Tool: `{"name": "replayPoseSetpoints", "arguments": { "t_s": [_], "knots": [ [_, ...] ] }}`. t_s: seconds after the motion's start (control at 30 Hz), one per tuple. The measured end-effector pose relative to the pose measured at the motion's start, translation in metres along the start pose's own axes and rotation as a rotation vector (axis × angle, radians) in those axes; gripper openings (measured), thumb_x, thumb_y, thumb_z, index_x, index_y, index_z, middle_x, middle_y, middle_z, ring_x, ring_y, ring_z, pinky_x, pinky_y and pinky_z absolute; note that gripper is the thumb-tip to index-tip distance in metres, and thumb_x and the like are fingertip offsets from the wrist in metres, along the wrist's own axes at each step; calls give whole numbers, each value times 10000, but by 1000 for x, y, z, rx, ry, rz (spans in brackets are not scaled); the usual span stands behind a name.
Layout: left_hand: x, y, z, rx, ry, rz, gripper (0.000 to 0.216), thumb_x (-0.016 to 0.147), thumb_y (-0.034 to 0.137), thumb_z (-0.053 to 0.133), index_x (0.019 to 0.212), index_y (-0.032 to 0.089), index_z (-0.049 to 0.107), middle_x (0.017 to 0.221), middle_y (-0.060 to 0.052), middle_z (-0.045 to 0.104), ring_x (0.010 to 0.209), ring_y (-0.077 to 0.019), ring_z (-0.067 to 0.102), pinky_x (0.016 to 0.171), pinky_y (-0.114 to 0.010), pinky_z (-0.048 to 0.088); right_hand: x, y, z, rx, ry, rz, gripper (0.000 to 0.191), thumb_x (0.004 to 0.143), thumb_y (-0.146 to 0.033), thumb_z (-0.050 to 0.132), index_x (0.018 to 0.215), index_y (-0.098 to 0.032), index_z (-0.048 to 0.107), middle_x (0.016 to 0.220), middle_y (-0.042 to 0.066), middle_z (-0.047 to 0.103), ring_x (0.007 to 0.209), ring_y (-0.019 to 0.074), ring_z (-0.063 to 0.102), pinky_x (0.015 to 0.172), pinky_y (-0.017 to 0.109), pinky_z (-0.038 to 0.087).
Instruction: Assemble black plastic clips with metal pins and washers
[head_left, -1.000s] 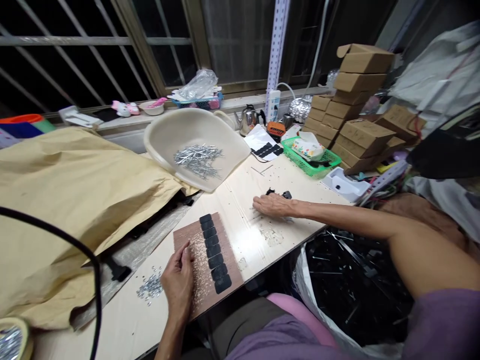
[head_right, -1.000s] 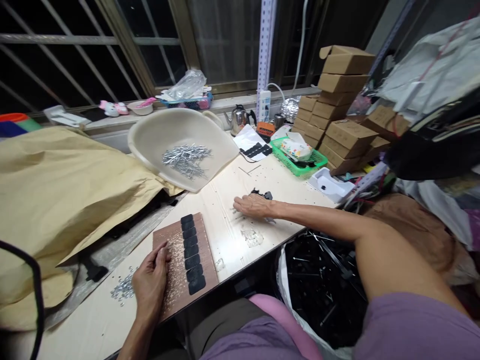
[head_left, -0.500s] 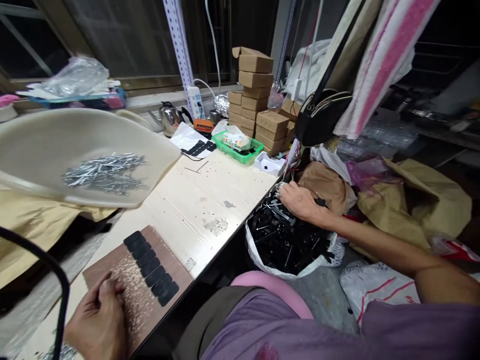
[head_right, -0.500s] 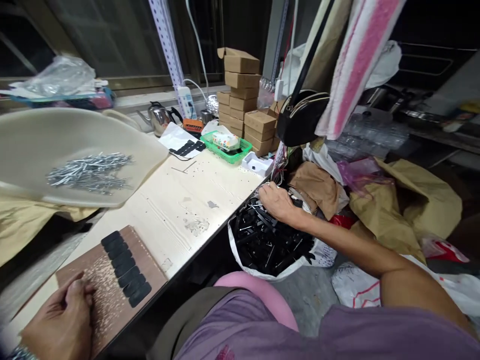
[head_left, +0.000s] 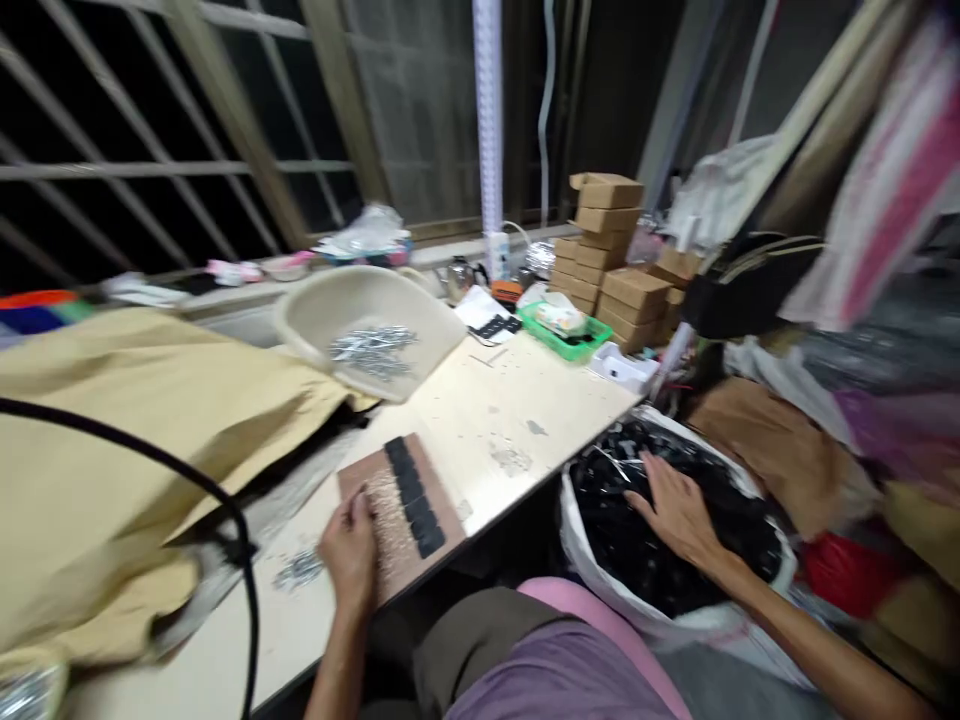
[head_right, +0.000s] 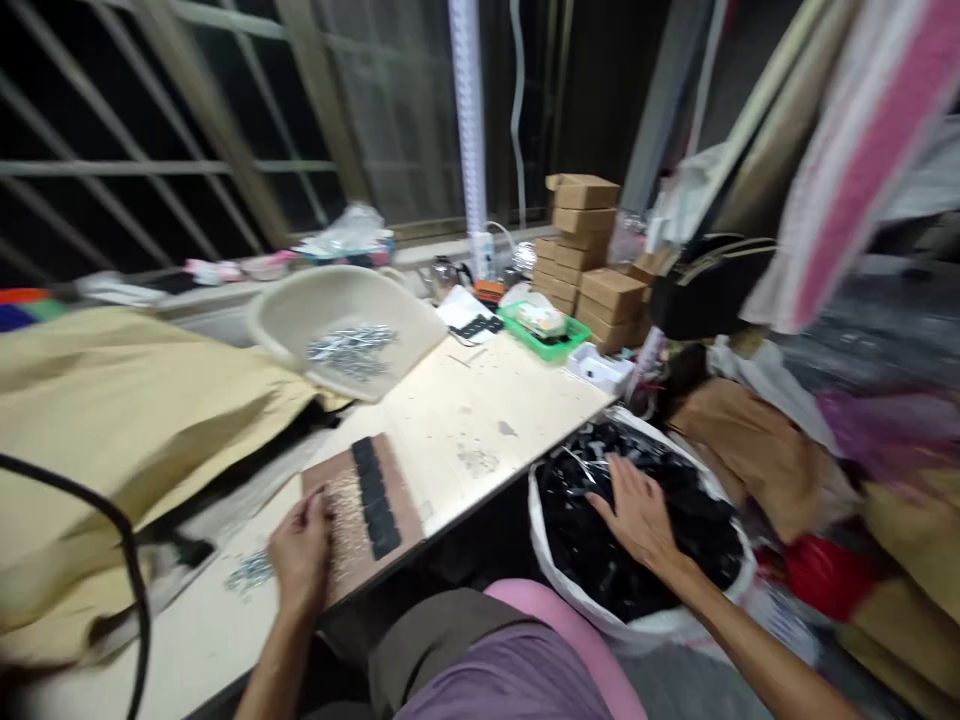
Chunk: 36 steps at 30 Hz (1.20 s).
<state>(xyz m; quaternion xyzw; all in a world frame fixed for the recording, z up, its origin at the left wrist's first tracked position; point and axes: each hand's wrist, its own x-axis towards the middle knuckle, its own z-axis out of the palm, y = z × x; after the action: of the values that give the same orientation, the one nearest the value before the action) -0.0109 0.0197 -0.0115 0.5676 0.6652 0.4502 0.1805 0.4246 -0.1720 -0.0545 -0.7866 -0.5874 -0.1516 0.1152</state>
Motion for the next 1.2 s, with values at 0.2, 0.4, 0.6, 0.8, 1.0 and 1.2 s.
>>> {"name": "replayPoseSetpoints", "arguments": {
  "t_s": [0.2, 0.4, 0.6, 0.8, 1.0, 1.2],
  "knots": [
    [-2, 0, -3, -98, -31, -21, 362, 839, 358, 449, 1056, 168, 668, 1042, -98, 696, 953, -241, 642, 873, -389, 473, 46, -4, -12, 65, 198, -62, 706, 869, -586, 277, 1458, -210, 179, 1428, 139, 359, 1295, 348, 341, 979, 604, 297],
    [-10, 1, -6, -170, -43, -19, 313, 871, 322, 445, 1029, 179, 675, 1093, -95, 677, 1026, -229, 617, 919, -398, 460, 140, -127, -34, 373, 57, -441, 456, 889, -472, 399, 1256, -221, 500, 1308, 121, 483, 1193, 282, 470, 981, 453, 404],
    [-12, 8, -6, -191, -58, -45, 289, 898, 281, 431, 1045, 190, 662, 1044, -81, 677, 979, -191, 619, 877, -345, 475, 199, -327, -9, 640, -195, -980, 310, 953, -280, 332, 1098, -205, 595, 1162, 79, 577, 1067, 181, 542, 902, 313, 463],
    [-10, 9, -23, -209, -57, -157, 295, 903, 320, 434, 1047, 203, 663, 937, -75, 659, 864, -185, 626, 772, -322, 497, 246, -478, 28, 392, -183, -1080, 291, 919, -188, 390, 1170, -167, 536, 1093, 108, 580, 1028, 230, 486, 839, 349, 411],
    [10, -14, -62, -63, 62, -119, 308, 907, 317, 424, 1078, 192, 647, 879, -69, 618, 780, -169, 603, 705, -294, 486, 257, -502, 48, 343, -182, -1176, 288, 917, -144, 348, 1106, -187, 561, 1061, 124, 548, 1033, 255, 419, 858, 379, 328],
    [64, -47, -82, 269, 77, -30, 319, 909, 220, 376, 1079, 126, 630, 927, -120, 617, 890, -226, 588, 816, -370, 463, 265, -497, 53, 290, -215, -1249, 265, 924, -207, 372, 1117, -228, 553, 1041, 97, 538, 970, 234, 433, 757, 321, 340]
  ]
}}
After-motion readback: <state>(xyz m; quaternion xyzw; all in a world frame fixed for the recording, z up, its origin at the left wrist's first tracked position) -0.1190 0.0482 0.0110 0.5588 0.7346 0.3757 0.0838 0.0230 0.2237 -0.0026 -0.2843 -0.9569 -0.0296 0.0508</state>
